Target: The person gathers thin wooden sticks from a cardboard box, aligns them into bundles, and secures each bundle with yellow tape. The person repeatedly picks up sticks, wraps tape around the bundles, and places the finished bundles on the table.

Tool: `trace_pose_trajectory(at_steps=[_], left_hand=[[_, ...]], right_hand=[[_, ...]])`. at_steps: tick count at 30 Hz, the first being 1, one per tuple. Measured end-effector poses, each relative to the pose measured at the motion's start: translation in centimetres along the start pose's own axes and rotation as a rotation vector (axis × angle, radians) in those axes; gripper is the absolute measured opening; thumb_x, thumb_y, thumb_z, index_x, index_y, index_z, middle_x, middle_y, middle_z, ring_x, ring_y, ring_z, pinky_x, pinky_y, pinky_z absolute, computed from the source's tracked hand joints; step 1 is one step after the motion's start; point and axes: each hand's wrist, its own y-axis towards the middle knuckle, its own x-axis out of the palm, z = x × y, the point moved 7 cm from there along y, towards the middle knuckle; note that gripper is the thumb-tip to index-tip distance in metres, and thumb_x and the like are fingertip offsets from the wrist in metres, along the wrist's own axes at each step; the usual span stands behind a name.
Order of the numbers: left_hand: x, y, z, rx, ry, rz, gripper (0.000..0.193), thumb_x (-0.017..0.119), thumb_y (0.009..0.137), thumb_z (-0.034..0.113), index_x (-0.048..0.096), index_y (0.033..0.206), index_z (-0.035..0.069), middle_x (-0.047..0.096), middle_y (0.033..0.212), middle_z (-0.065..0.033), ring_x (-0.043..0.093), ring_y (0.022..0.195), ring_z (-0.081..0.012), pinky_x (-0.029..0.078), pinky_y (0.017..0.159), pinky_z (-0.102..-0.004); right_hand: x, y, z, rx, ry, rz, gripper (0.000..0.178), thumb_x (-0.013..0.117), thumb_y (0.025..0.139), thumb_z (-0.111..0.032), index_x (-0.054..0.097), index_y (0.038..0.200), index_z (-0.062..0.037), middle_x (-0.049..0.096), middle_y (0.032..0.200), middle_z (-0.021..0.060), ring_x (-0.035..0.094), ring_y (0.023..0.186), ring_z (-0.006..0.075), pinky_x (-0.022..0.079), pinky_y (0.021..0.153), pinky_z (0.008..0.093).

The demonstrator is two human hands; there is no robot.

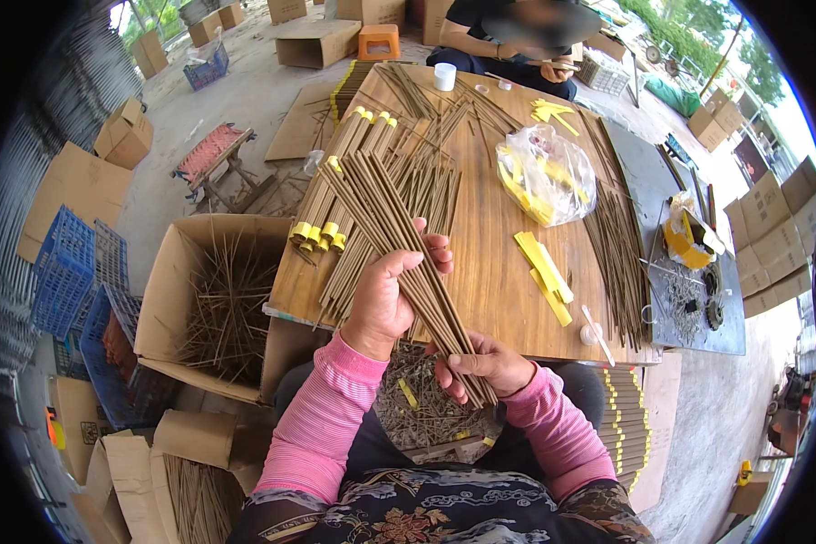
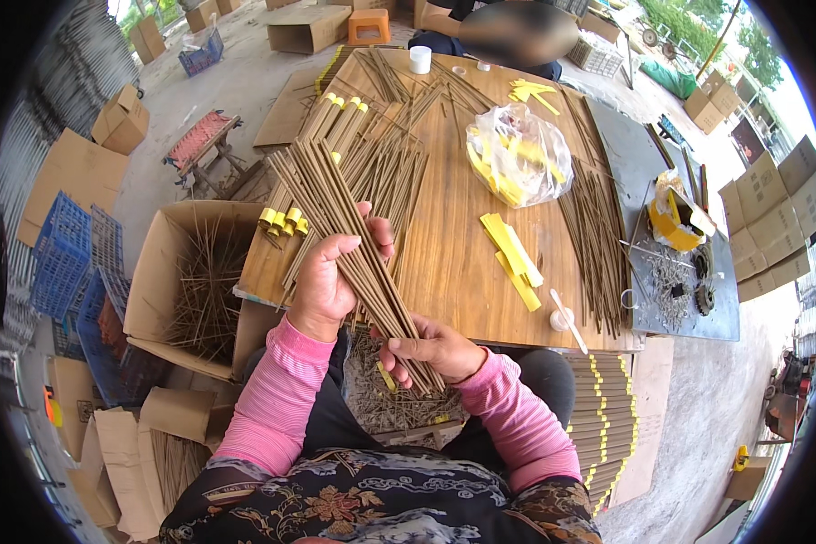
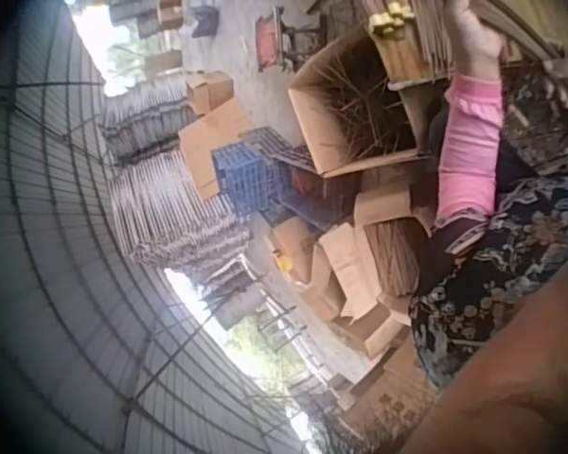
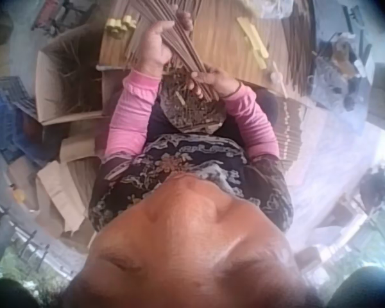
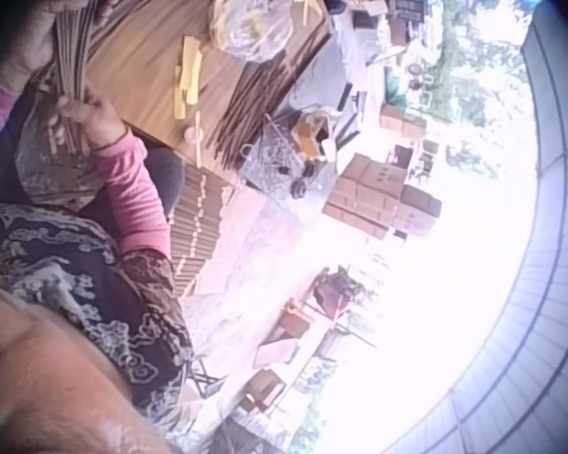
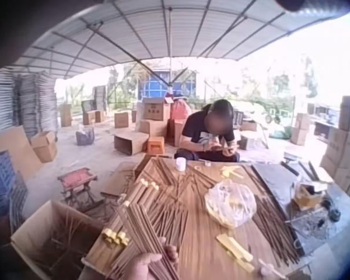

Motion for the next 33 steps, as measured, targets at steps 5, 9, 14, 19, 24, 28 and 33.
trace_pose_trajectory(at_steps=[5, 9, 14, 19, 24, 28, 33], left_hand=[[-0.1, 0.2, 0.0, -0.023, -0.033, -0.015, 0.056, 0.041, 0.062, -0.002, 0.039, 0.118, -0.003, 0.053, 0.107, -0.0202, 0.054, 0.097, -0.0298, 0.044, 0.091, -0.0416], [0.4, 0.1, 0.2, -0.021, -0.058, -0.037, 0.062, 0.041, 0.057, -0.002, 0.041, 0.119, -0.003, 0.052, 0.111, -0.0204, 0.053, 0.103, -0.0301, 0.041, 0.095, -0.0416], [0.5, 0.0, 0.0, -0.098, -0.043, -0.074, 0.059, 0.04, 0.057, -0.004, 0.044, 0.116, -0.007, 0.053, 0.11, -0.0187, 0.054, 0.102, -0.0289, 0.044, 0.093, -0.0397], [0.6, 0.0, 0.2, -0.055, 0.044, -0.079, 0.055, 0.039, 0.06, -0.006, 0.045, 0.115, -0.007, 0.055, 0.108, -0.0159, 0.055, 0.1, -0.0252, 0.045, 0.089, -0.0352], [0.9, -0.1, 0.5, -0.019, 0.111, -0.06, 0.054, 0.037, 0.061, -0.008, 0.046, 0.114, -0.005, 0.055, 0.108, -0.0148, 0.055, 0.099, -0.0222, 0.045, 0.089, -0.0321], [0.6, -0.1, 0.4, -0.035, 0.121, -0.067, 0.054, 0.035, 0.062, -0.01, 0.044, 0.115, -0.005, 0.055, 0.109, -0.0154, 0.055, 0.099, -0.0223, 0.044, 0.09, -0.0323], [0.7, -0.1, 0.3, -0.025, 0.127, -0.07, 0.056, 0.036, 0.063, -0.009, 0.041, 0.118, -0.005, 0.054, 0.109, -0.0156, 0.056, 0.099, -0.0229, 0.045, 0.089, -0.0328]], right_hand=[[0.1, -0.1, -0.2, -0.029, 0.059, -0.012, 0.04, 0.052, 0.088, -0.027, 0.044, 0.116, 0.0001, 0.056, 0.077, 0.0078, 0.054, 0.059, 0.0133, 0.045, 0.052, 0.0231], [-0.3, -0.1, -0.2, -0.034, 0.028, 0.021, 0.039, 0.05, 0.089, -0.029, 0.045, 0.115, -0.0005, 0.056, 0.077, 0.0078, 0.054, 0.059, 0.0128, 0.045, 0.052, 0.0228], [-0.8, 0.0, -0.3, -0.069, 0.052, 0.047, 0.019, 0.05, 0.09, -0.019, 0.048, 0.102, -0.0052, 0.057, 0.077, 0.0065, 0.055, 0.062, 0.0124, 0.047, 0.053, 0.0238], [-1.4, 0.0, -0.7, -0.1, 0.04, 0.099, 0.015, 0.055, 0.087, -0.014, 0.05, 0.098, -0.0049, 0.057, 0.075, 0.0054, 0.055, 0.059, 0.0122, 0.047, 0.053, 0.0238], [-1.8, -0.1, -0.9, -0.113, 0.039, 0.107, 0.015, 0.057, 0.085, -0.01, 0.051, 0.097, -0.0046, 0.057, 0.073, 0.0053, 0.056, 0.06, 0.0129, 0.048, 0.054, 0.0245], [-1.9, -0.1, -0.7, -0.102, 0.031, 0.107, 0.019, 0.059, 0.082, -0.005, 0.051, 0.1, -0.0032, 0.059, 0.076, 0.0067, 0.058, 0.063, 0.0137, 0.049, 0.057, 0.0251], [-2.3, 0.0, -0.5, -0.089, 0.041, 0.075, 0.023, 0.059, 0.081, -0.002, 0.052, 0.103, -0.0018, 0.061, 0.08, 0.008, 0.059, 0.066, 0.014, 0.05, 0.061, 0.0251]])
